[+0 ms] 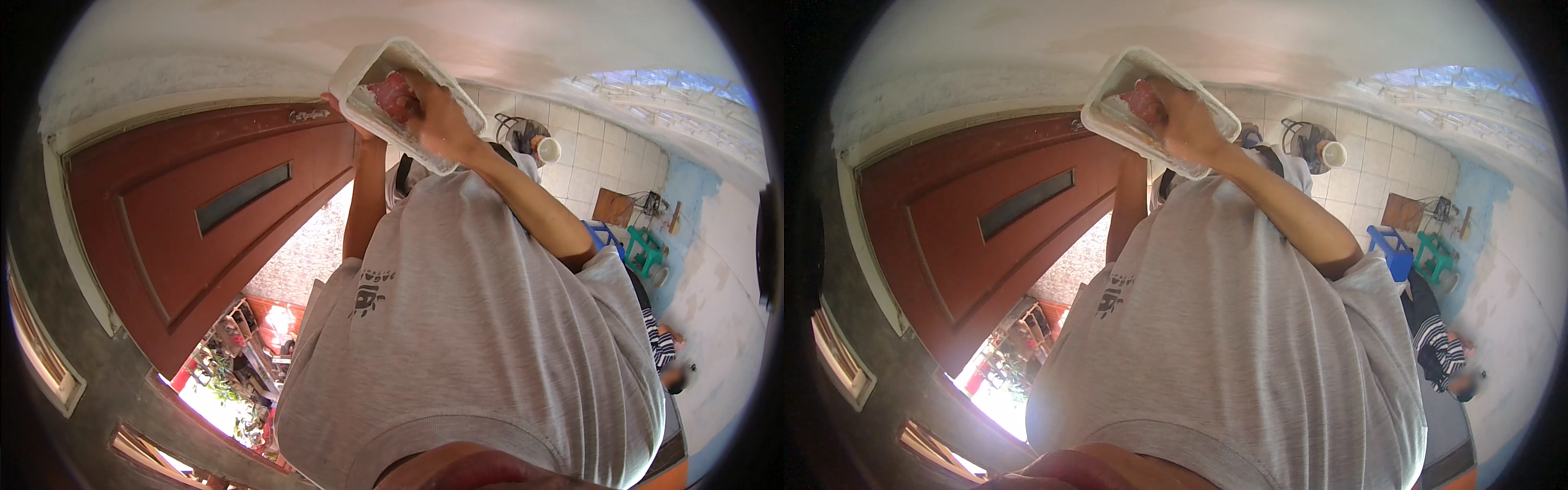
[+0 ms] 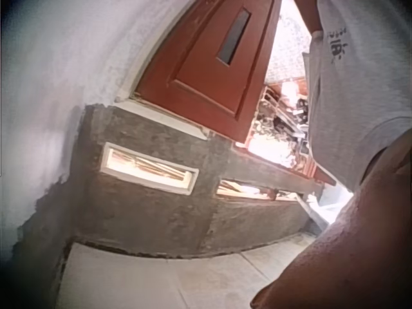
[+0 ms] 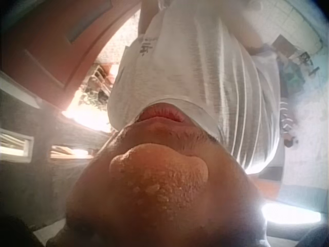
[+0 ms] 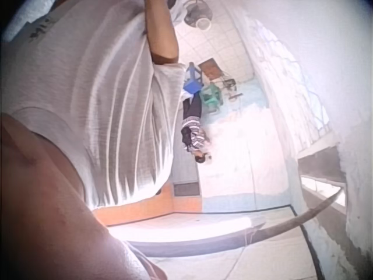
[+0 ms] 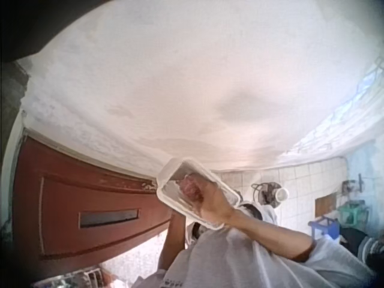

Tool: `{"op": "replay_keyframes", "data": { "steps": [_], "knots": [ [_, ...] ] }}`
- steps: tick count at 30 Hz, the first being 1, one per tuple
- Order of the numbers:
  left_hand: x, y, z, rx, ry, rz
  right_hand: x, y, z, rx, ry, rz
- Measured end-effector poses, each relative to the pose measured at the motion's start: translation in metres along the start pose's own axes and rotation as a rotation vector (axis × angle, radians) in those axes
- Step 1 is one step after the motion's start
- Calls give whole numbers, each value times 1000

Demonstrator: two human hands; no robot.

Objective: The person applies white plaster to a wall using a putty knife, repeatedly loading the knife from a small plastic container held in the other hand.

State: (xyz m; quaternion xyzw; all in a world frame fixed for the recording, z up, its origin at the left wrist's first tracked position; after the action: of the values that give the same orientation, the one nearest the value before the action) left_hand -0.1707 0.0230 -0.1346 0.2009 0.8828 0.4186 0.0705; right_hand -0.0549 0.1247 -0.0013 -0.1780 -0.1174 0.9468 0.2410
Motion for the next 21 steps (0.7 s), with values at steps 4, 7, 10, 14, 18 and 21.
{"op": "replay_keyframes", "data": {
  "steps": [4,7,10,14,18,21],
  "knots": [
    [2,0,-1,17,11,-4,3,-1,-9,71,34,11],
    [2,1,0,28,7,-4,3,3,-12,136,61,54],
    [2,1,2,33,5,0,-2,1,-7,125,91,61],
    [0,1,2,27,1,6,-10,-1,3,128,45,49],
    [2,1,6,34,-3,10,-18,-15,15,33,37,-2],
    [6,3,12,34,0,15,-30,-43,33,-16,60,-59]
  ]
}}
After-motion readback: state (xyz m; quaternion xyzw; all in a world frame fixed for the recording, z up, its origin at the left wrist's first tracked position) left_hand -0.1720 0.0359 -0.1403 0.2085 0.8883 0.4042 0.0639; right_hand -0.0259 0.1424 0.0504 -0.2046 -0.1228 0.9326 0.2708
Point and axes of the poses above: each hand's wrist, its own x-axis towards the middle knuckle, its own y-axis out of the palm, z = x × y, the point moved 8 cm from there along x, towards the middle knuckle, and after that the axes turned 13 degrees about y, right-handed, at the moved point
